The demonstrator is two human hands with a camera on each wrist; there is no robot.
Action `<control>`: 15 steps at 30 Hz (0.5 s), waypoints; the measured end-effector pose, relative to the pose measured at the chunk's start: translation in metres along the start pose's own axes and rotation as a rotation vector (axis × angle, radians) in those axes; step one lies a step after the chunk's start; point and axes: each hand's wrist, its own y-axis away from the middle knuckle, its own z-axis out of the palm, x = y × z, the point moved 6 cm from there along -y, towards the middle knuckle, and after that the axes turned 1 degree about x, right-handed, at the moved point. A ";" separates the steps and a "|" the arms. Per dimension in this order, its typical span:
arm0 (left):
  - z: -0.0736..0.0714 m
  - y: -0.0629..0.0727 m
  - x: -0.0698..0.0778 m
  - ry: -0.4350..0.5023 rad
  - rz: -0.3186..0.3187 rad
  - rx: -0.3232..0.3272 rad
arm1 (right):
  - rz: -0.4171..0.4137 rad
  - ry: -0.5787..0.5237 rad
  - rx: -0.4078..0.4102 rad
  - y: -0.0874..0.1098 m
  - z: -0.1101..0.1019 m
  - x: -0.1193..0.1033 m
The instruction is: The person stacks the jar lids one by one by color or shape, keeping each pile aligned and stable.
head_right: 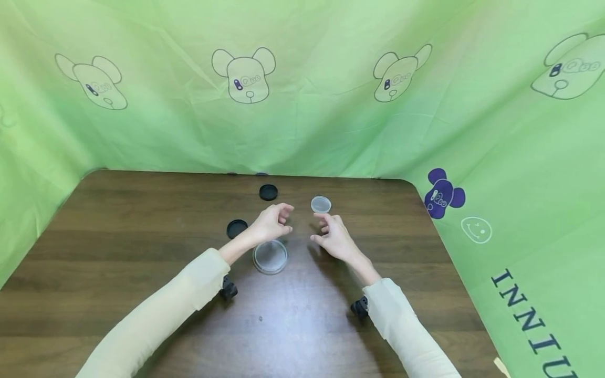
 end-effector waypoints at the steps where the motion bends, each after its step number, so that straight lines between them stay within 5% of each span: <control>1: 0.002 -0.002 0.002 0.003 -0.007 -0.011 | 0.007 0.011 0.003 -0.001 -0.003 0.002; 9: 0.010 -0.019 0.008 0.032 -0.053 -0.013 | 0.067 0.035 0.001 -0.010 -0.028 0.021; 15: 0.009 -0.031 0.002 0.138 -0.122 0.022 | 0.002 0.053 0.027 -0.017 -0.040 0.028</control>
